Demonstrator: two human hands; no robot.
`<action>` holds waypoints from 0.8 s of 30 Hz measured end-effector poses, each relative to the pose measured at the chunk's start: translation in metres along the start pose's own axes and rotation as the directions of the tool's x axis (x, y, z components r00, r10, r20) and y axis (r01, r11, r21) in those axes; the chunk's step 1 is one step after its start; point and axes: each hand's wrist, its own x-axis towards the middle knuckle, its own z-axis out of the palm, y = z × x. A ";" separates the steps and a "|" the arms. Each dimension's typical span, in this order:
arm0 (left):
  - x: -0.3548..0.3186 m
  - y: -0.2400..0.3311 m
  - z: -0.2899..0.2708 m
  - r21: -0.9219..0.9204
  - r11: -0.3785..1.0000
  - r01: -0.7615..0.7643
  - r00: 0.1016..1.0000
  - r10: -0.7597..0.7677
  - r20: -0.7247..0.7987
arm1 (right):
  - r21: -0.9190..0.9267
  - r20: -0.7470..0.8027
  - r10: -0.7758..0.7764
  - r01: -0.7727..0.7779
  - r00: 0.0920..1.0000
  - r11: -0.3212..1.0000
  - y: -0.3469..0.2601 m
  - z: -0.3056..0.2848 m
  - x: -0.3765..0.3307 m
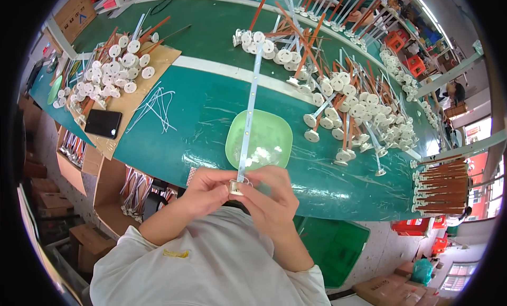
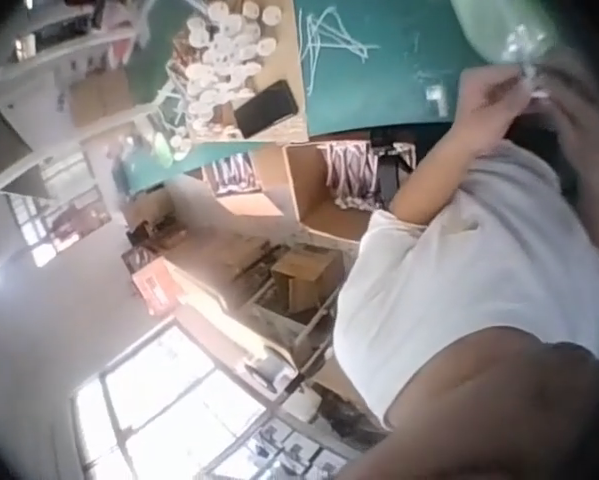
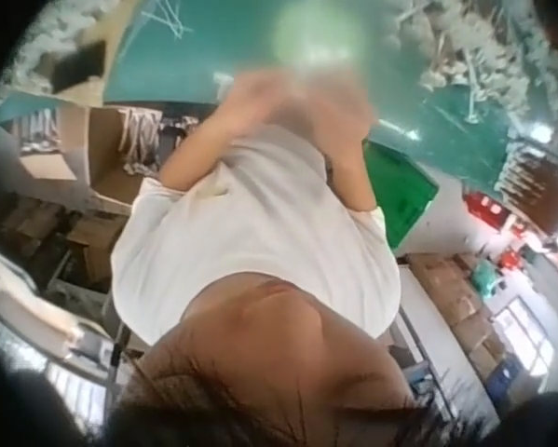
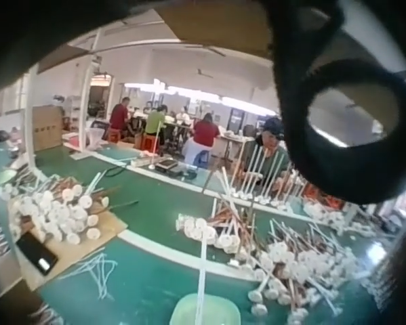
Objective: Assembling LED light strips by manually attaching plastic bases using an adhesive bowl.
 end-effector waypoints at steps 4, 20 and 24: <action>-0.004 0.000 -0.006 -0.024 0.995 -0.096 0.994 0.095 -0.045 | -0.182 0.008 -0.214 0.212 0.977 0.960 0.006 0.006 0.002; -0.001 -0.008 -0.021 -0.110 0.971 -0.210 0.976 0.201 -0.087 | -0.143 -0.077 -0.156 0.144 0.985 0.979 0.012 0.015 -0.001; -0.002 -0.010 -0.026 -0.103 0.975 -0.198 0.980 0.196 -0.032 | -0.035 -0.030 -0.127 0.126 0.991 0.991 0.015 0.010 -0.002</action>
